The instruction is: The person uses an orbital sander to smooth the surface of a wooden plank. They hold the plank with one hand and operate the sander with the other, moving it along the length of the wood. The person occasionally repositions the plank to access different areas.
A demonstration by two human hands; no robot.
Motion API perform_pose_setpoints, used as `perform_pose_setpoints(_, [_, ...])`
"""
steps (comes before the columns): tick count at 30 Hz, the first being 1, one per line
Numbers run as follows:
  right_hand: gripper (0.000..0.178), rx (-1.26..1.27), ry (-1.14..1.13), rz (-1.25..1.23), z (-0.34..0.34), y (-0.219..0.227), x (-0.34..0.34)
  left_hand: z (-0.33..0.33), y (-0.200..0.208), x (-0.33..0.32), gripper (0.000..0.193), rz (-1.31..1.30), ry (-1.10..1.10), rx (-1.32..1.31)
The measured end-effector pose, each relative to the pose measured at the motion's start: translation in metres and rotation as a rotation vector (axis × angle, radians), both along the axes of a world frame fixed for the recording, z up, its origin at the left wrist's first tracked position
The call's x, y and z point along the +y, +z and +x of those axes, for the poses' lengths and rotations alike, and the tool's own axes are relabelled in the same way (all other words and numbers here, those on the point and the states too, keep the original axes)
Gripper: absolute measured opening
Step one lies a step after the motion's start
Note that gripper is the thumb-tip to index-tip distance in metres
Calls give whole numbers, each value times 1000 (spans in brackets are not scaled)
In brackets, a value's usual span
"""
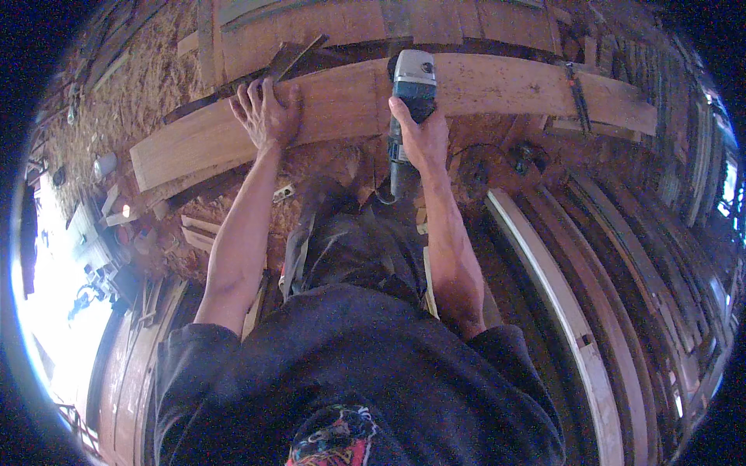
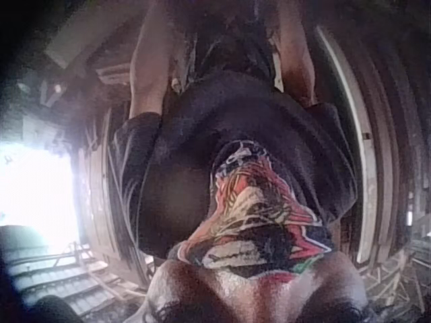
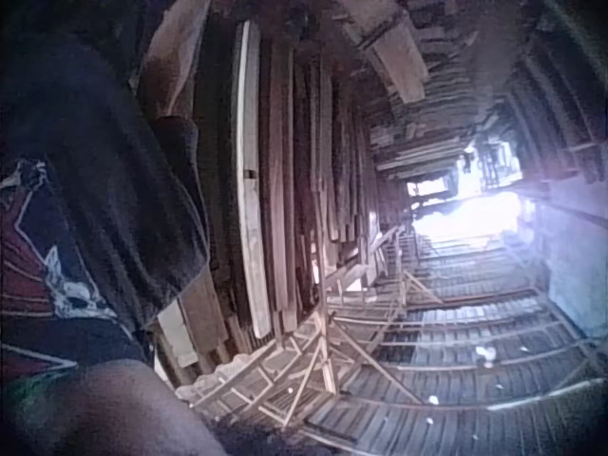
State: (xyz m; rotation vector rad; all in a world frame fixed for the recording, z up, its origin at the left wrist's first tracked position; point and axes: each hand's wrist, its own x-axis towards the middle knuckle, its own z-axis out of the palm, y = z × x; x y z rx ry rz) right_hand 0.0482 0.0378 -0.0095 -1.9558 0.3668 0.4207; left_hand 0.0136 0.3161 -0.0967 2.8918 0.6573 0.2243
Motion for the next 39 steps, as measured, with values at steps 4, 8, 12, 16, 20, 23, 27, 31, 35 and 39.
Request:
perform_pose_setpoints(4, [53,-95,-53,78,-6,15,14,0,4,-3,69,1,-3,-15])
perform_pose_setpoints(8, [54,-21,-8,38,-8,5,6,2,13,-5,70,-13,-20,-6])
perform_pose_setpoints(12, [53,-43,32,-16,-9,6,4,2,18,-7,72,-36,-23,-6])
perform_pose_setpoints(16, [51,-44,13,48,-9,20,7,1,15,-4,74,-39,-13,7])
perform_pose_setpoints(20, [49,-20,-8,50,-8,4,1,1,13,-3,75,-46,-6,19])
perform_pose_setpoints(23, [48,-29,-8,66,-11,7,6,3,14,-5,75,-36,-9,19])
perform_pose_setpoints(27, [48,-23,-4,36,-15,9,4,3,17,-4,74,-60,-9,24])
perform_pose_setpoints(31, [49,-92,-15,-15,-11,3,-5,2,13,-4,74,-59,-1,5])
perform_pose_setpoints(35, [50,-25,-39,59,-12,2,-1,3,14,-5,73,-34,-5,17])
perform_pose_setpoints(39, [48,-12,-19,89,-10,16,10,2,14,-5,74,-46,-18,-12])
